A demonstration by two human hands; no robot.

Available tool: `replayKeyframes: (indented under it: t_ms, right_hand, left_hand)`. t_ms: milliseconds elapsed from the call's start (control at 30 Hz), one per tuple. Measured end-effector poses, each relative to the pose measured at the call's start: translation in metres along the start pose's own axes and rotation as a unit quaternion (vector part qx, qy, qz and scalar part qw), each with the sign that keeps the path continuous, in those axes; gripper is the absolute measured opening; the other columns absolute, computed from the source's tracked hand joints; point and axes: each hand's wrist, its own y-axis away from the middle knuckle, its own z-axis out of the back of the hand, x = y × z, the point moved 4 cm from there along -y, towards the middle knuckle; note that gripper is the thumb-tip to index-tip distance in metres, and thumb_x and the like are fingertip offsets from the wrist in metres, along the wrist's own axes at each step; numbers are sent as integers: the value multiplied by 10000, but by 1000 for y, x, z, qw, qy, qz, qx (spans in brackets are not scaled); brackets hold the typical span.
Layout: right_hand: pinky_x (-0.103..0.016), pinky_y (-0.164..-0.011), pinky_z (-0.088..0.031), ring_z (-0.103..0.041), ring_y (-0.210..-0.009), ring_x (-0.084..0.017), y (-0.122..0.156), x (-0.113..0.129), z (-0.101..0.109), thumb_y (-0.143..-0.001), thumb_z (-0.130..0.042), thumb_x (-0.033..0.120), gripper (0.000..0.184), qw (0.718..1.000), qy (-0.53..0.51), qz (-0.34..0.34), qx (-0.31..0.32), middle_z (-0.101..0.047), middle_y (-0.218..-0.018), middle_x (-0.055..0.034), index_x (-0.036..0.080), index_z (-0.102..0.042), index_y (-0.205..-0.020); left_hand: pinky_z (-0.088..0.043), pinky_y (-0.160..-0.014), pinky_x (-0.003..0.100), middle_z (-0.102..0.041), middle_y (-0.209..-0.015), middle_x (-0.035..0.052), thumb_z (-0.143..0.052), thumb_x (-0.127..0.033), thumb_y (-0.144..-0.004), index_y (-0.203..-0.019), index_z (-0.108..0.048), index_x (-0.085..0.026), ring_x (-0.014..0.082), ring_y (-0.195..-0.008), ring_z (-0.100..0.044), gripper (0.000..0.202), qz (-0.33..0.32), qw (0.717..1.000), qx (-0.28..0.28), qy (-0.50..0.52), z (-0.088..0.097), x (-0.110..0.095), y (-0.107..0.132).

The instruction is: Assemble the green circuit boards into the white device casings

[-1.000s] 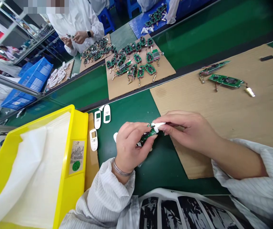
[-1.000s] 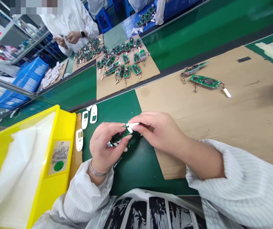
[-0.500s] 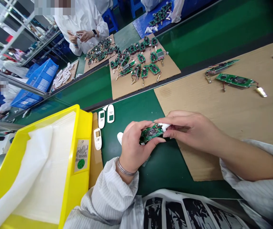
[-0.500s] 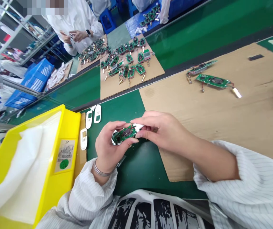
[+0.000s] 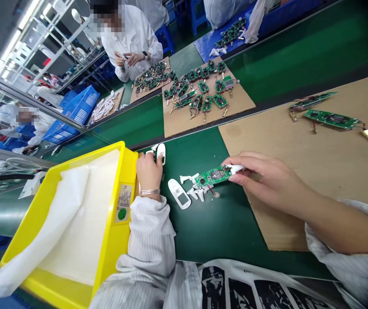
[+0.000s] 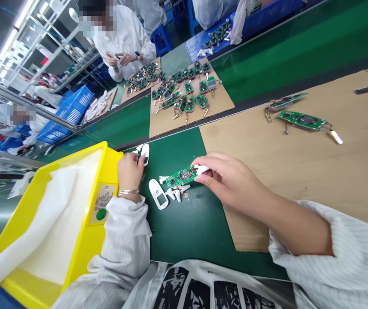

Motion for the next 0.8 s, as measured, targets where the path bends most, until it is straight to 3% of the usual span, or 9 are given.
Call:
replayKeyframes:
  t_ms: [167,300,400,633,800]
  right_hand:
    - [-306,-655,-507,-658,-812,-212,0,3,2,-932,-522,314,231,1000,18,7,1,-680,-960,-84,193,-656,-1077]
    - [-311,-641,-501,-652,-783,-214,-1,5,4,-928,-519,312,226,1000,29,9,-4,-682,-923,-83,192,-660,-1058]
    - [-307,-642,-497,-649,-786,-212,-2,5,4,-930,-519,311,222,999,35,8,-6,-680,-923,-82,194,-658,-1056]
    - [-302,-651,-493,-643,-780,-202,-4,4,7,-933,-522,281,192,999,51,10,-16,-676,-922,-73,190,-655,-1037]
    - [-291,-646,-492,-644,-771,-191,-3,4,8,-933,-529,271,184,998,62,15,-20,-675,-920,-56,197,-656,-1044]
  left_hand:
    - [-441,-901,458,-649,-977,201,-585,-405,-848,-943,-651,-107,344,-1023,-578,319,-8,999,32,-30,-10,-3,-2]
    - [-469,-845,407,-665,-891,144,-563,-302,-854,-916,-661,-132,301,-948,-606,206,-26,998,58,-8,-14,-8,-4]
    - [-489,-796,379,-676,-846,102,-547,-261,-861,-1029,-662,-143,269,-868,-629,236,-25,997,68,24,-18,-8,-5]
    - [-445,-1011,443,-650,-1154,177,-580,-279,-863,-1148,-639,-95,306,-1144,-575,345,-15,996,39,84,-23,-3,-5]
    - [-513,-916,371,-665,-1147,142,-598,-300,-870,-1207,-607,-105,244,-1057,-628,389,-22,989,49,136,-23,-4,-5]
